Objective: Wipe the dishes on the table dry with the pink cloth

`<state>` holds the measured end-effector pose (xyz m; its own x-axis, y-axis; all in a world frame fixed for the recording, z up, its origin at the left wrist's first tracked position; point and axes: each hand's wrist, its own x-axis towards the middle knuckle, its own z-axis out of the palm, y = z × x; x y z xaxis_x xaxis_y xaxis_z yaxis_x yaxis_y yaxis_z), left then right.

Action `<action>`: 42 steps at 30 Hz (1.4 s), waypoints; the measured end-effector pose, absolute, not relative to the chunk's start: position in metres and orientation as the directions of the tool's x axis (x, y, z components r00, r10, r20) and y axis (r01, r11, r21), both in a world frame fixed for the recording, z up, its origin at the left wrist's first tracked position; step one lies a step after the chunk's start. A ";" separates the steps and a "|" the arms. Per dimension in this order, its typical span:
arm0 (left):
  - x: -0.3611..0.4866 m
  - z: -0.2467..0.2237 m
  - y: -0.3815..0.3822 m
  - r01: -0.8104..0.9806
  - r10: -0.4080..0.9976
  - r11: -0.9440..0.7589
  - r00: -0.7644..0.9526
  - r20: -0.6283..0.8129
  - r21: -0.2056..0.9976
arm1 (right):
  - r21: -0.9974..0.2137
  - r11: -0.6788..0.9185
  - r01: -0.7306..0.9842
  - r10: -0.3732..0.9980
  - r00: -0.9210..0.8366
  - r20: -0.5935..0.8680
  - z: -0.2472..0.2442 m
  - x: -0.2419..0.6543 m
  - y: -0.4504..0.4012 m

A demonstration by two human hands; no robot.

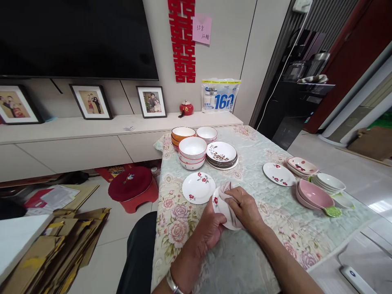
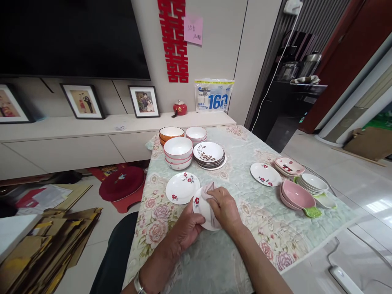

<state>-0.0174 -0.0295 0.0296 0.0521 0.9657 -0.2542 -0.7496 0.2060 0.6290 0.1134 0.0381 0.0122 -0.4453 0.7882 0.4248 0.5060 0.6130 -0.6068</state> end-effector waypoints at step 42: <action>-0.018 0.026 -0.029 -0.737 0.972 0.205 0.078 -0.220 0.644 | -0.601 0.608 0.518 0.773 -0.560 0.299 0.033 0.094 0.032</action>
